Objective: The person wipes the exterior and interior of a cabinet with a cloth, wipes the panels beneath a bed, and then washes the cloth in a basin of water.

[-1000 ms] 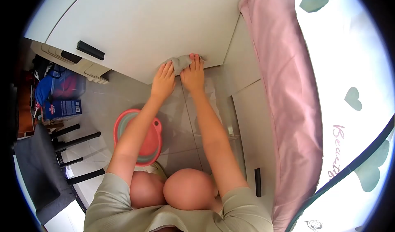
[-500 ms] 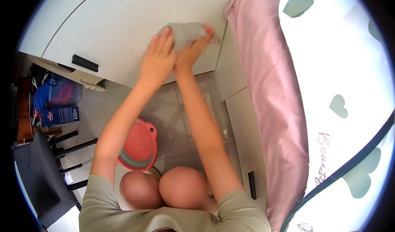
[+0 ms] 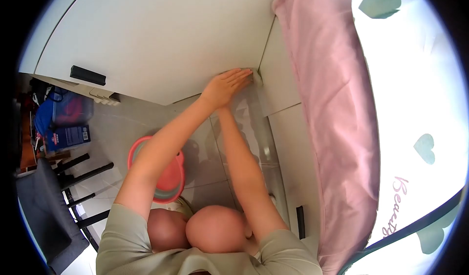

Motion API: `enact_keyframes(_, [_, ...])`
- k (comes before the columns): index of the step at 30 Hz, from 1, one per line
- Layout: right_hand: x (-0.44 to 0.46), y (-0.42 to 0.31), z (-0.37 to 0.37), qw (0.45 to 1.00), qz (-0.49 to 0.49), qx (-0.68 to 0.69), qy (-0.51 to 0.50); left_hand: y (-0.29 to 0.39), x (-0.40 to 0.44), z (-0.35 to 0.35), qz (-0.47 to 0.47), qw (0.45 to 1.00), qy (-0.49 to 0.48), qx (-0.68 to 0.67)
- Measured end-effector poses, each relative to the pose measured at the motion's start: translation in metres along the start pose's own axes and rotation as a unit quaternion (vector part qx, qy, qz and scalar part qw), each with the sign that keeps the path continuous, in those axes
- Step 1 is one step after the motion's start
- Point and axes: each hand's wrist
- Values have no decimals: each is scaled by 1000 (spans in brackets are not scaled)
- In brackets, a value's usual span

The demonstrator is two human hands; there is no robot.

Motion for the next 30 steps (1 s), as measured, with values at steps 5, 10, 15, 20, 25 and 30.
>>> enact_keyframes(5, [6, -52, -24, 960, 183, 209, -44, -11, -8, -7, 74, 984, -4, 161])
enact_keyframes(10, [0, -111, -39, 857, 296, 420, -36, -13, -25, -10, 80, 975, -32, 204])
enact_keyframes(15, [-15, -128, -30, 935, 109, 336, -10, -4, -44, -41, -73, 997, 7, -34])
enact_keyframes(20, [3, -115, -28, 908, 199, 369, 14, 11, -48, -47, -319, 869, 105, -364])
enact_keyframes(25, [6, -126, -40, 923, 214, 315, -48, 1, -15, -29, -603, 154, 48, -781])
enact_keyframes(30, [17, -130, -48, 924, 223, 295, -94, 1, -8, -19, -599, 76, 83, -793])
Point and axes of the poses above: each hand's wrist, its own x-axis towards the middle knuckle, its own z-axis out of the palm, y = z × x, and after that the axes turned 14 degrees about y, right-handed
